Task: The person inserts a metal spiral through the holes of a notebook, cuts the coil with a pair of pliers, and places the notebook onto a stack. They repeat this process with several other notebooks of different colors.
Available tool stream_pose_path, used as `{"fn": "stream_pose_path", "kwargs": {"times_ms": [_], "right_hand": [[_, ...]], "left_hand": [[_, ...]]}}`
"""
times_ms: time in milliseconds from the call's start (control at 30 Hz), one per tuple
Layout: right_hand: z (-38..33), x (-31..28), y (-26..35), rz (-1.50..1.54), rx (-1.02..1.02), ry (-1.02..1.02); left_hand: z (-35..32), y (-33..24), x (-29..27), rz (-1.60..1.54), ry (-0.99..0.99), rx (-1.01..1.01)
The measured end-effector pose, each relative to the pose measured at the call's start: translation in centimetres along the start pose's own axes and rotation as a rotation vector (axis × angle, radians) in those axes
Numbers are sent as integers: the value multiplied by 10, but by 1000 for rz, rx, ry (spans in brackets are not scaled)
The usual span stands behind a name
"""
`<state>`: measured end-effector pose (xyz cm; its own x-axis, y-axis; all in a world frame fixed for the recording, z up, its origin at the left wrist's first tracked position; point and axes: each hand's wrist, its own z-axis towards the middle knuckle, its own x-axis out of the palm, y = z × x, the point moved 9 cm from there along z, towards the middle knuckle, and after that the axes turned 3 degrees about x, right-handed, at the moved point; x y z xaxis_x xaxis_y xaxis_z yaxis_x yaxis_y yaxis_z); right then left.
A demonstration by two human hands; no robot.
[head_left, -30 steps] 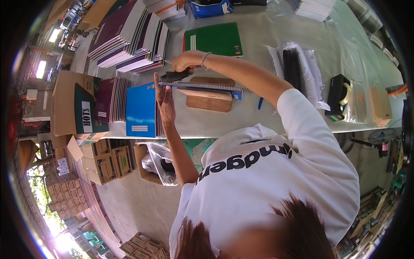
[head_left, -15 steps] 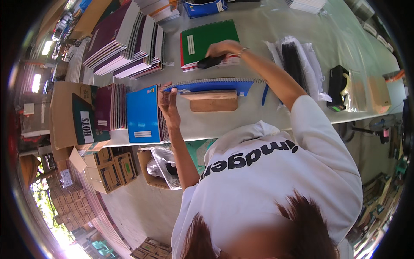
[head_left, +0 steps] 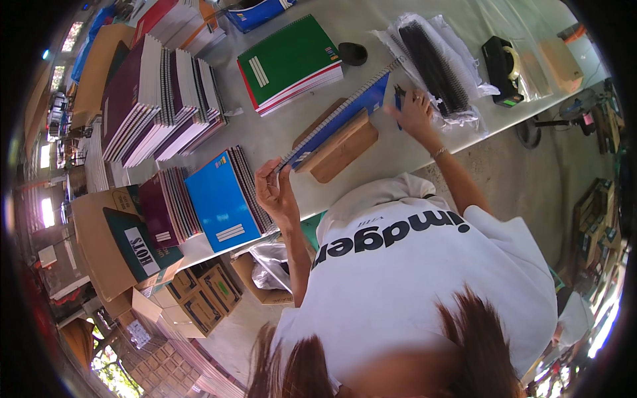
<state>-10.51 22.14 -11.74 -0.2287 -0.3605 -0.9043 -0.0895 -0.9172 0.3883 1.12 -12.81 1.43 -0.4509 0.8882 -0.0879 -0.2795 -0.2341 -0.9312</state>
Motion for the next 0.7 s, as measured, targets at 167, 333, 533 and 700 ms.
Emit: {"fn": "stream_pose_path", "kwargs": {"times_ms": [167, 333, 533, 700], "right_hand": [[-33, 13, -11, 10, 183, 133], [-54, -34, 4, 353, 134, -147], [-82, -116, 158, 775, -127, 196], [-106, -131, 234, 684, -590, 167]], "left_hand": [[11, -23, 4, 359, 93, 183], [11, -23, 6, 367, 139, 147], [3, -7, 9, 196, 127, -112], [1, -4, 10, 31, 86, -112]]}}
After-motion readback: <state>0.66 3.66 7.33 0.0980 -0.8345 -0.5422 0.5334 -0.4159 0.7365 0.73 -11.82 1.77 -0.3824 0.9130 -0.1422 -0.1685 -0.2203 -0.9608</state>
